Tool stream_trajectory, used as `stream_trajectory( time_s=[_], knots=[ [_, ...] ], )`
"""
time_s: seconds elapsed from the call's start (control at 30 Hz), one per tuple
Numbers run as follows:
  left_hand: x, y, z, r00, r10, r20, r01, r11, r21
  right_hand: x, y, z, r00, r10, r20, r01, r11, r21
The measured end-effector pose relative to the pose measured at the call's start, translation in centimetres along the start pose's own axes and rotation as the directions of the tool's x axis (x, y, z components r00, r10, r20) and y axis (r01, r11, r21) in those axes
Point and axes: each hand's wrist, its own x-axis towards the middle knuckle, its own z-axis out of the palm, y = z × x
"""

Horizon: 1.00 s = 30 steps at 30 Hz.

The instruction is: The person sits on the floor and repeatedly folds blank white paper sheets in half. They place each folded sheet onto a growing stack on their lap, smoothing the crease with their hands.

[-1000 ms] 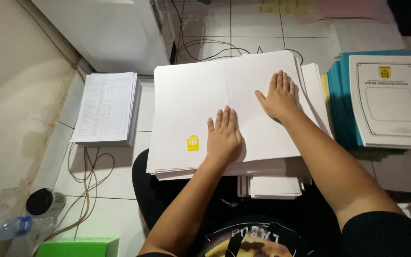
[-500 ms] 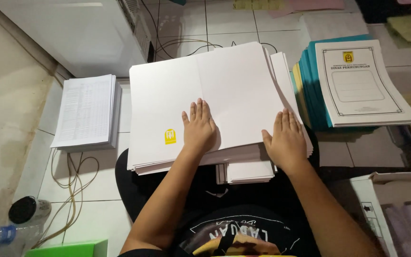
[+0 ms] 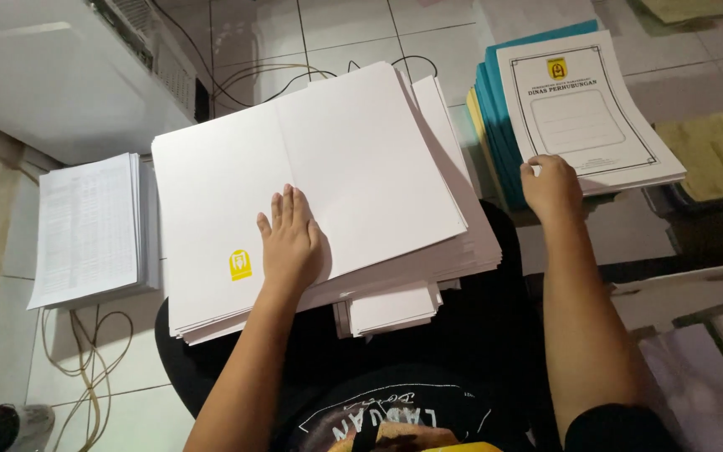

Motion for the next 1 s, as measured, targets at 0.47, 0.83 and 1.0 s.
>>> stream_trajectory(
  time_s=[0.47,0.83,1.0],
  knots=[
    [-0.5,0.3,-0.6,0.999,-0.025,-0.032,0.023,0.998,-0.062,-1.3,-1.6,-0.4,0.998,0.046,-0.034,-0.054,0.947,-0.318],
    [-0.4,-0.1,-0.2,0.996,0.006,-0.086,-0.017,0.992,-0.123,1.2,-1.8,-2.6,0.817,-0.082,-0.571,-0.010,0.988,-0.155],
    [-0.9,0.0,-1.0,0.998,-0.021,-0.064,0.006,0.973,-0.229,-4.7,-15.7,-12.0,0.554,-0.562,-0.614,0.424,0.825,-0.373]
  ],
)
